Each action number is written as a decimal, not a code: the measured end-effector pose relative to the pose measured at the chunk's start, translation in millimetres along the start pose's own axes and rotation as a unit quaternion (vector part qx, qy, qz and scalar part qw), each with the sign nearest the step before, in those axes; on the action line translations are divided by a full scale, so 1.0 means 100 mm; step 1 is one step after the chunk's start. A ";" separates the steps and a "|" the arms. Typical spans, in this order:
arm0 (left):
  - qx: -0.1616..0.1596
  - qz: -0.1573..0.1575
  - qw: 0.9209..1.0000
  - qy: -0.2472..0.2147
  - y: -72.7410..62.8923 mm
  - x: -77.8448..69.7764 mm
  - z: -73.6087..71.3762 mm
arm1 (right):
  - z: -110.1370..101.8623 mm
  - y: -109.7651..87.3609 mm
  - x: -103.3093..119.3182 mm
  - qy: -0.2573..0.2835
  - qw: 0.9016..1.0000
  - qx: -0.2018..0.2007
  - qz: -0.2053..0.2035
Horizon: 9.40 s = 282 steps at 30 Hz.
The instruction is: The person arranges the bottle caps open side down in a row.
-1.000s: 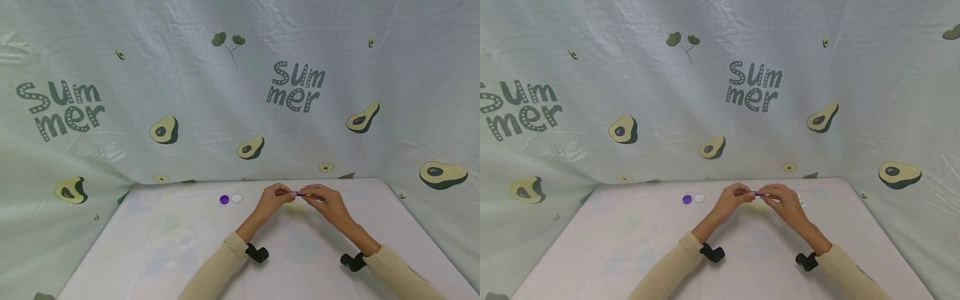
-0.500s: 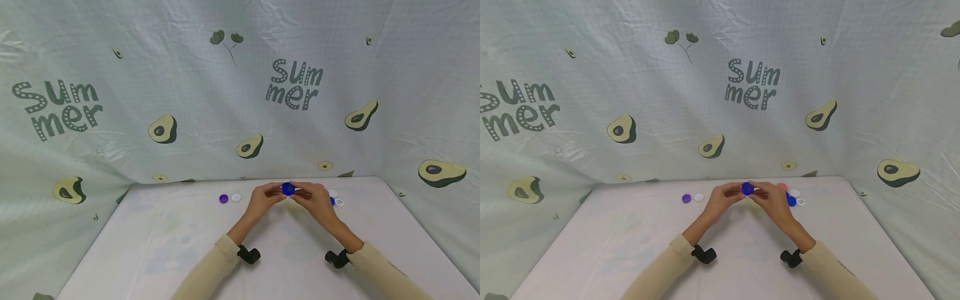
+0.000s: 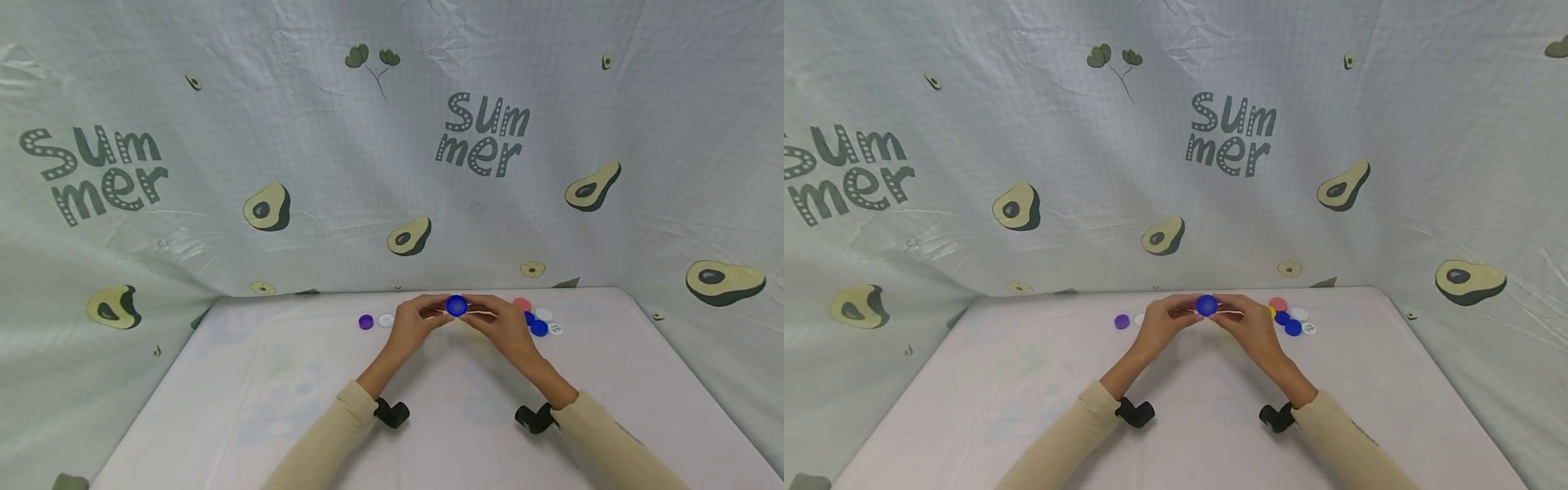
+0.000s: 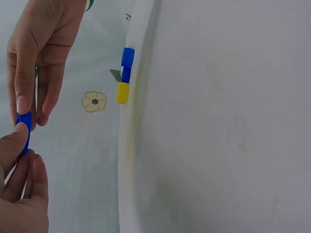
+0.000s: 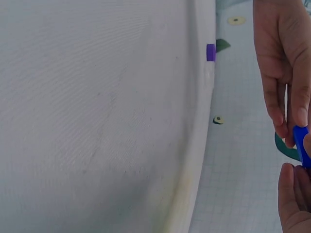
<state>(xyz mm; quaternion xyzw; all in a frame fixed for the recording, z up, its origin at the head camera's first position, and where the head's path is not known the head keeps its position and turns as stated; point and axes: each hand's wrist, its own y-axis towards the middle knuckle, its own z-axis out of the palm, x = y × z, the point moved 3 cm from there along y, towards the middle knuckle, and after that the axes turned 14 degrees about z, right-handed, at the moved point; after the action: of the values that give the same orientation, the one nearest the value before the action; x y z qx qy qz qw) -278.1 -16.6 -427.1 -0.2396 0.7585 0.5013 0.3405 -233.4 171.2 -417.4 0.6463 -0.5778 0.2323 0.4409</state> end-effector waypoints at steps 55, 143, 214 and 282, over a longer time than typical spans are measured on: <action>0.073 -0.042 0.993 0.086 0.05 0.18 -0.78 | 0.70 0.41 0.11 0.021 0.997 0.063 0.046; 0.141 -0.082 0.967 0.197 0.11 0.58 -0.88 | 1.09 0.71 -0.02 -0.038 0.982 0.130 0.134; 0.221 -0.026 0.968 0.117 0.43 0.35 0.52 | -0.77 0.34 -0.76 -0.210 0.962 0.102 0.140; 0.095 -0.096 0.987 0.089 0.65 0.46 1.27 | -0.75 0.55 -0.88 -0.225 0.949 0.132 0.179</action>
<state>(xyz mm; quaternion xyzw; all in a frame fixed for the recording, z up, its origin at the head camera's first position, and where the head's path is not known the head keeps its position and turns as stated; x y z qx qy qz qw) -319.0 124.1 -457.3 -0.3219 0.8031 0.3689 0.3395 -290.0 285.0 -434.2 0.6199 -0.7325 0.2303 0.1617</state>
